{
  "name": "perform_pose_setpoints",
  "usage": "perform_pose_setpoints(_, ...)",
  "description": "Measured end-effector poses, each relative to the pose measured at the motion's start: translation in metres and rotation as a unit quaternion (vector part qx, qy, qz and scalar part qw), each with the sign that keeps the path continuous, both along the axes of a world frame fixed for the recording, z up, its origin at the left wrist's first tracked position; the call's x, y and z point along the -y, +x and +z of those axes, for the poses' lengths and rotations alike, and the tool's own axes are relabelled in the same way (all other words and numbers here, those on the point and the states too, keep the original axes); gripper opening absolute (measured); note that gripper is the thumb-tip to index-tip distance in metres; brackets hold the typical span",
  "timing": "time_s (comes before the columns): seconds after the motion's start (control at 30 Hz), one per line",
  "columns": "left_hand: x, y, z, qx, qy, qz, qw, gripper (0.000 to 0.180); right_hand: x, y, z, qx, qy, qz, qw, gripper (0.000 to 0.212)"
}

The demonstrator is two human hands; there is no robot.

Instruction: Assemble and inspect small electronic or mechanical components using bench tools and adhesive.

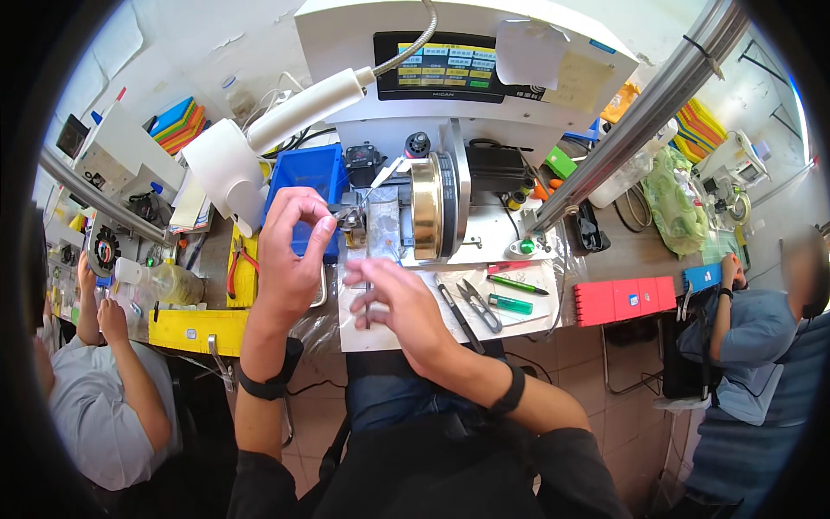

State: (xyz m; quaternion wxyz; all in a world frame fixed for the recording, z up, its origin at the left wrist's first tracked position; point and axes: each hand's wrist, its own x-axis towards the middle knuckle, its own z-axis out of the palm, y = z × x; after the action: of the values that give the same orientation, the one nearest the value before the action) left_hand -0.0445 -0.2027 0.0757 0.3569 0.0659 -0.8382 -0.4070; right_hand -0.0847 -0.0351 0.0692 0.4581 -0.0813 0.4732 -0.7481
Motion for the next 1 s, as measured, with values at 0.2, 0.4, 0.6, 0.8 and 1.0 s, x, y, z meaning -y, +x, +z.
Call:
perform_pose_setpoints(0.2, -0.009, 0.010, -0.014, -0.008, -0.093, 0.009, 0.996, 0.010, 0.042, -0.015, -0.019, 0.009, -0.025, -0.116, 0.993, 0.028)
perform_pose_setpoints(0.4, -0.013, 0.010, -0.023, -0.032, -0.151, 0.026, 0.988, 0.012, 0.053, -0.015, -0.017, -0.022, -0.007, -0.158, 0.987, 0.014)
perform_pose_setpoints(0.6, 0.008, 0.013, -0.022, -0.093, 0.034, 0.079, 0.992, 0.007, 0.049, -0.018, -0.031, -0.014, -0.035, -0.155, 0.987, 0.012)
perform_pose_setpoints(0.8, -0.004, 0.004, -0.025, -0.033, -0.037, 0.121, 0.991, 0.018, 0.050, -0.018, -0.032, -0.013, -0.014, -0.167, 0.986, 0.012)
perform_pose_setpoints(1.0, -0.023, -0.002, -0.024, -0.011, -0.076, 0.181, 0.981, 0.020, 0.050, -0.010, -0.036, -0.061, 0.021, -0.173, 0.983, 0.014)
